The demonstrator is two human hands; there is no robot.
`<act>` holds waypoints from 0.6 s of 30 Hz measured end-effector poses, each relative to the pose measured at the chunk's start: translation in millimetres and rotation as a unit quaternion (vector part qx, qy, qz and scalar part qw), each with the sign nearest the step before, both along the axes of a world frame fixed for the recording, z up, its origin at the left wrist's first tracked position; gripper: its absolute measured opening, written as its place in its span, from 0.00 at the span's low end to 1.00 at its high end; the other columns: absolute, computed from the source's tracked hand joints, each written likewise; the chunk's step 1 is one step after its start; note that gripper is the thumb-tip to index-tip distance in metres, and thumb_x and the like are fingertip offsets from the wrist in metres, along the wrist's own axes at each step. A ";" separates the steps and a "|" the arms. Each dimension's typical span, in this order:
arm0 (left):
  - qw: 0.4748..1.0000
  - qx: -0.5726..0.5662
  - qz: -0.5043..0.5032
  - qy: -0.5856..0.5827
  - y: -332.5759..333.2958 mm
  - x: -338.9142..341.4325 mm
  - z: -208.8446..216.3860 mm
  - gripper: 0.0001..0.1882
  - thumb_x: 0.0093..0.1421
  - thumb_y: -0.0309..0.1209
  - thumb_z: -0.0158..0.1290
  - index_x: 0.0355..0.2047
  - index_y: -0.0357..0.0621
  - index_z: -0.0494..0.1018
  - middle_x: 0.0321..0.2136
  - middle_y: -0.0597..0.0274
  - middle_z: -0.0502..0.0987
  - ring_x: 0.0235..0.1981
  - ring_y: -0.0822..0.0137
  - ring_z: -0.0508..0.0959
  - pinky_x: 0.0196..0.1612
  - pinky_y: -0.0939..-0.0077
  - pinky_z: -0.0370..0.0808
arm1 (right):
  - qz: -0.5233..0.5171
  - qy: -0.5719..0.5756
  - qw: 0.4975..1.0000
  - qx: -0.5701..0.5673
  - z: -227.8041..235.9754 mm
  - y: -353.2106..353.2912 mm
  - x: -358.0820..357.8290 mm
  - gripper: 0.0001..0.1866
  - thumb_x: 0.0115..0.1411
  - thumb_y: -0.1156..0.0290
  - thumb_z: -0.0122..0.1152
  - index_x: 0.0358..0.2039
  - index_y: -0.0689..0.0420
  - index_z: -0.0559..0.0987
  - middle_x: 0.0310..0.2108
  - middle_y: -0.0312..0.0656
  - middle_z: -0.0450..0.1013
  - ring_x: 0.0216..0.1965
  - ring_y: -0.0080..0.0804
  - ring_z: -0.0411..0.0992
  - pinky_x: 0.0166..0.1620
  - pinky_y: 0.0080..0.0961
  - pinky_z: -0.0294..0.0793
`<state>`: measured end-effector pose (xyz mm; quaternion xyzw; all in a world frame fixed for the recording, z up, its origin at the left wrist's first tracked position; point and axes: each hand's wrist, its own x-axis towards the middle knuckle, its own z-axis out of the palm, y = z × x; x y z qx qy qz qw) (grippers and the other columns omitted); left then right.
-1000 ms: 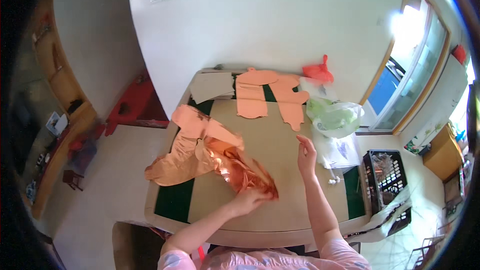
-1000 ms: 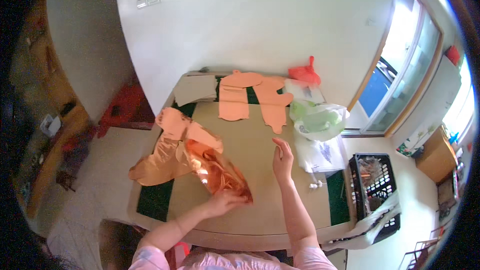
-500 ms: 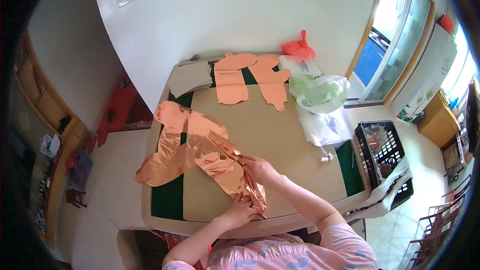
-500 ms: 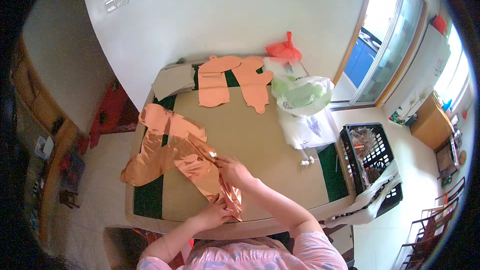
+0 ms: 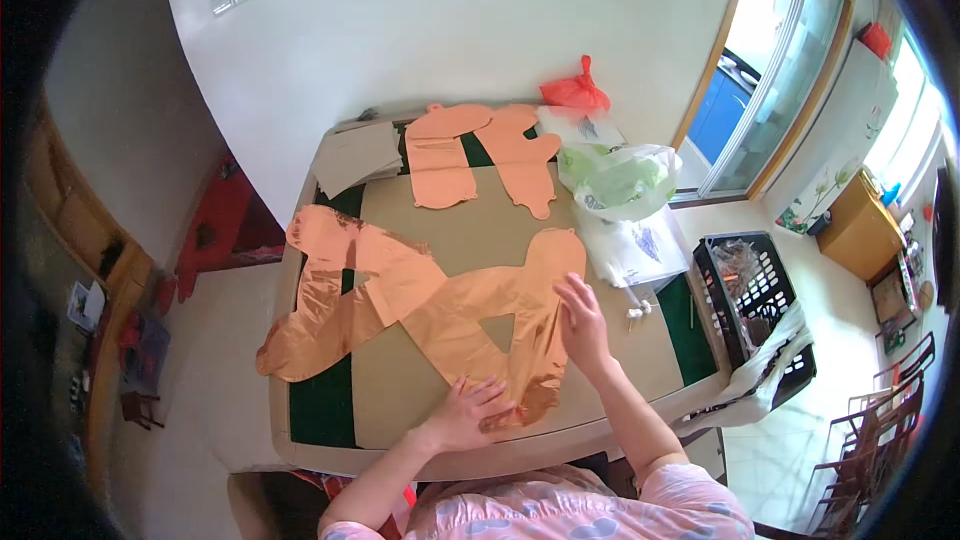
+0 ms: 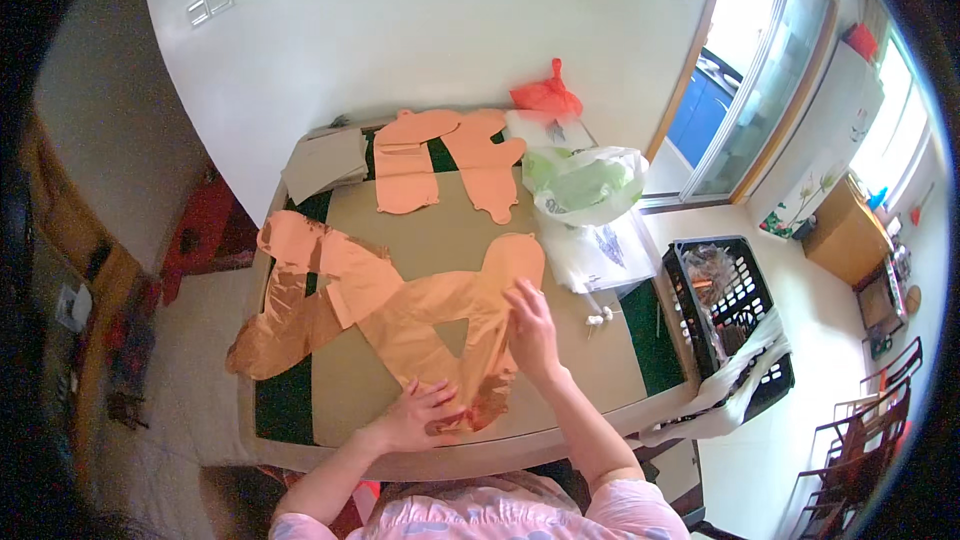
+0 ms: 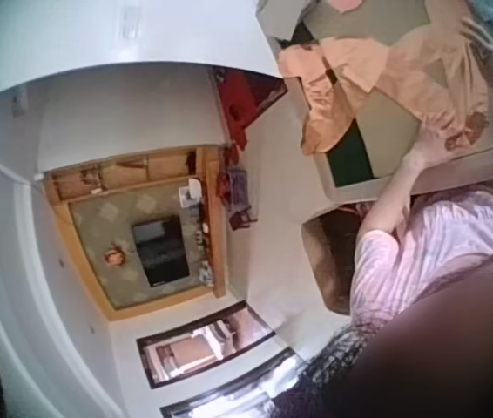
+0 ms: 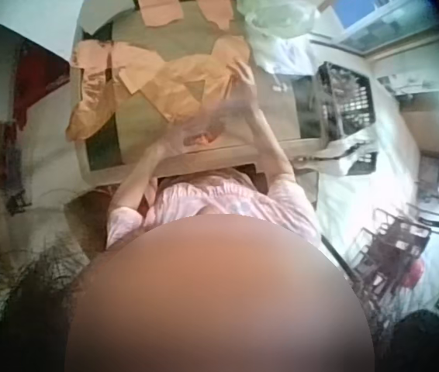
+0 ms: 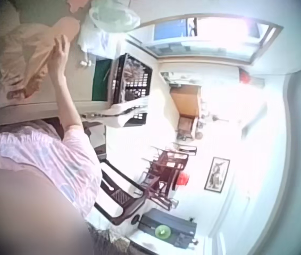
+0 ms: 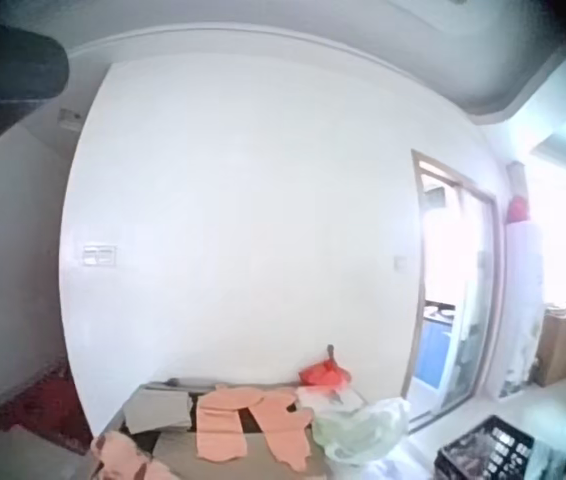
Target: Folding foil balloons and placing them into individual plastic packaging sleeves with cardboard backings.
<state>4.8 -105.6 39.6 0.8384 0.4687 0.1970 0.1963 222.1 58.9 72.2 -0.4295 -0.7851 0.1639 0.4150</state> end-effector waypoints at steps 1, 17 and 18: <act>1.000 0.000 -0.001 0.001 4.2 2.7 1.6 0.24 0.59 0.49 0.52 0.53 0.58 0.72 0.59 0.57 0.66 0.64 0.56 0.61 0.62 0.36 0.53 | 0.022 -0.047 0.998 0.026 -3.6 8.9 -8.6 0.20 0.58 0.80 0.52 0.53 0.58 0.72 0.60 0.52 0.62 0.62 0.51 0.60 0.62 0.43 0.61; 0.988 0.083 0.128 0.032 81.6 -5.1 -12.9 0.28 0.59 0.46 0.52 0.58 0.52 0.66 0.62 0.52 0.59 0.66 0.55 0.56 0.61 0.34 0.51 | 0.003 -0.042 0.997 -0.060 -28.8 230.6 -38.3 0.10 0.54 0.67 0.63 0.34 0.58 0.77 0.38 0.49 0.71 0.45 0.48 0.69 0.49 0.40 0.69; 0.986 0.088 0.135 0.031 95.7 -9.6 -9.6 0.28 0.59 0.45 0.52 0.58 0.52 0.66 0.62 0.51 0.60 0.65 0.55 0.57 0.61 0.35 0.52 | -0.003 -0.025 0.995 -0.097 -29.3 251.4 -41.4 0.11 0.54 0.66 0.64 0.34 0.58 0.77 0.37 0.49 0.71 0.44 0.48 0.69 0.48 0.40 0.69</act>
